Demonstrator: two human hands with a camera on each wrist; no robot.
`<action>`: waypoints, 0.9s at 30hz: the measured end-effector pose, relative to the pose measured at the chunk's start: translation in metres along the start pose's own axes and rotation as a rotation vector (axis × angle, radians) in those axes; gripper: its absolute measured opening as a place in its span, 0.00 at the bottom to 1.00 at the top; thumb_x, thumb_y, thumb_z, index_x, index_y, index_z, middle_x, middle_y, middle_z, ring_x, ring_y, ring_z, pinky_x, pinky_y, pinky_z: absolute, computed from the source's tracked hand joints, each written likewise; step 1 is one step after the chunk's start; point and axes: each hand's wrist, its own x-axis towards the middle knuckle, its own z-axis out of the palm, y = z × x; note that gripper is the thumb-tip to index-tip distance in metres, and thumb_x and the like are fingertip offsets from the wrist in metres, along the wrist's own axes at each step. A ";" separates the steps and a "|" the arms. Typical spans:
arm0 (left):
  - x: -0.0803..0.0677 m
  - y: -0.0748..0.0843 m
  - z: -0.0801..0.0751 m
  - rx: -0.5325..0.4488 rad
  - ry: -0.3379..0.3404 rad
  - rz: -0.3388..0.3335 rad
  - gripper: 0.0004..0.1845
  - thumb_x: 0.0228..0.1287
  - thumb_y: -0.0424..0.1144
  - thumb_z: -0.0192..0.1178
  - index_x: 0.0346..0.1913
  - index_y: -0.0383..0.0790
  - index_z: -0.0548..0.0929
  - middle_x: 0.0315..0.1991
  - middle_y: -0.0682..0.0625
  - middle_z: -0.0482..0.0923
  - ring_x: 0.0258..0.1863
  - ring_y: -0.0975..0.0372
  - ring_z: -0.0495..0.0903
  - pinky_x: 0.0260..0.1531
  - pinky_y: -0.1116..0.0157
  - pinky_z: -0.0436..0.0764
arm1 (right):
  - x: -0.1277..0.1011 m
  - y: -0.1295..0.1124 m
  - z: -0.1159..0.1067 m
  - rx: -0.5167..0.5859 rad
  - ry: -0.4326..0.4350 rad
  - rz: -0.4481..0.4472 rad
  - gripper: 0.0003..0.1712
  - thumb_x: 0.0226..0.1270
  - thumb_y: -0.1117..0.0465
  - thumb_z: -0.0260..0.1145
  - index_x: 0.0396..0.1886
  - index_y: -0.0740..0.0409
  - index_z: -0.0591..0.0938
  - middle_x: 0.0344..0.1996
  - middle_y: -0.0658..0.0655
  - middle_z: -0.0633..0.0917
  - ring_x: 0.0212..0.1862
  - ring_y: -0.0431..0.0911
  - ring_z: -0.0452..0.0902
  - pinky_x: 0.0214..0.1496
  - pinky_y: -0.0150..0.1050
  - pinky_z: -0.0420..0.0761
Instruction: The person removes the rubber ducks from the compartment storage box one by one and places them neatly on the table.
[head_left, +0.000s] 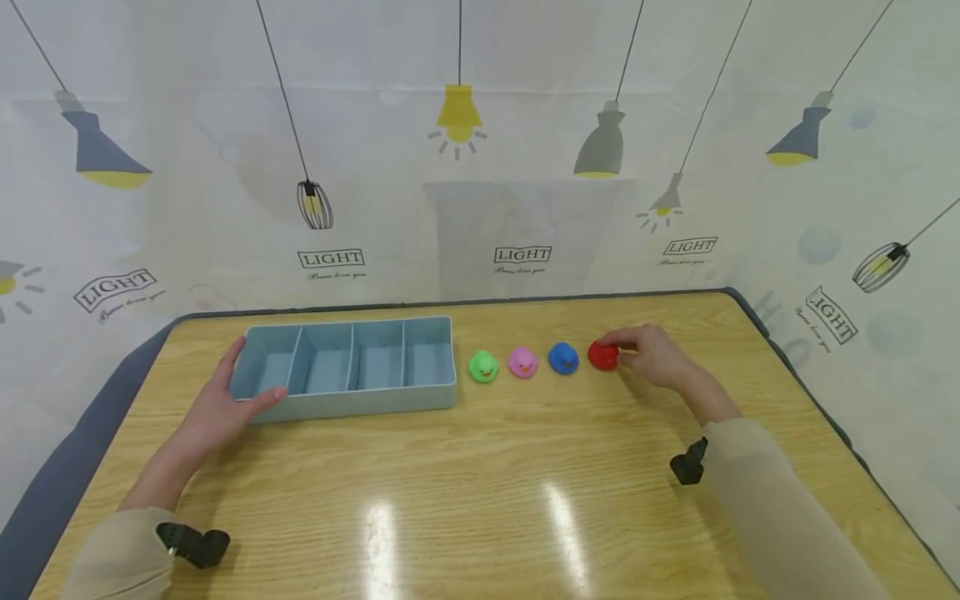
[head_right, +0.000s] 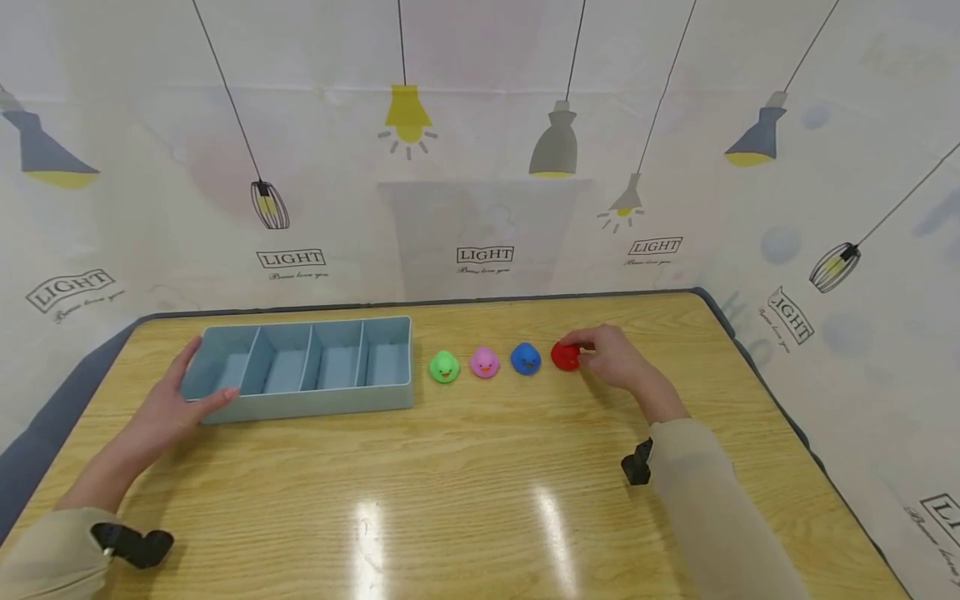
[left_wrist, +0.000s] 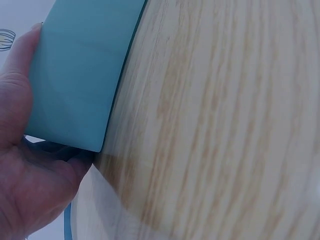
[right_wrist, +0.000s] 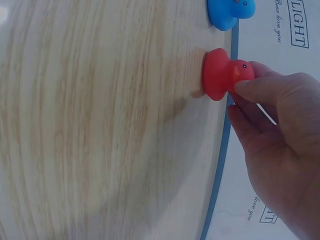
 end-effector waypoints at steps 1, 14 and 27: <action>0.000 0.000 0.000 0.000 0.001 0.000 0.62 0.69 0.59 0.65 0.82 0.43 0.29 0.79 0.25 0.31 0.74 0.25 0.39 0.65 0.25 0.51 | 0.000 0.000 0.000 0.003 -0.001 -0.002 0.22 0.66 0.80 0.58 0.57 0.71 0.84 0.58 0.73 0.82 0.63 0.69 0.75 0.65 0.62 0.75; -0.001 0.001 0.000 -0.004 0.000 0.010 0.61 0.69 0.59 0.65 0.82 0.43 0.29 0.80 0.26 0.31 0.75 0.26 0.39 0.65 0.25 0.51 | -0.002 -0.002 -0.002 0.020 -0.009 -0.002 0.21 0.67 0.79 0.58 0.58 0.71 0.83 0.59 0.74 0.81 0.64 0.70 0.74 0.65 0.62 0.75; 0.000 -0.001 0.001 -0.007 -0.003 0.009 0.61 0.69 0.59 0.65 0.82 0.44 0.28 0.80 0.27 0.30 0.75 0.26 0.39 0.65 0.25 0.52 | -0.002 0.000 -0.001 0.021 -0.011 0.004 0.21 0.67 0.79 0.58 0.58 0.71 0.83 0.59 0.73 0.81 0.65 0.70 0.73 0.66 0.63 0.74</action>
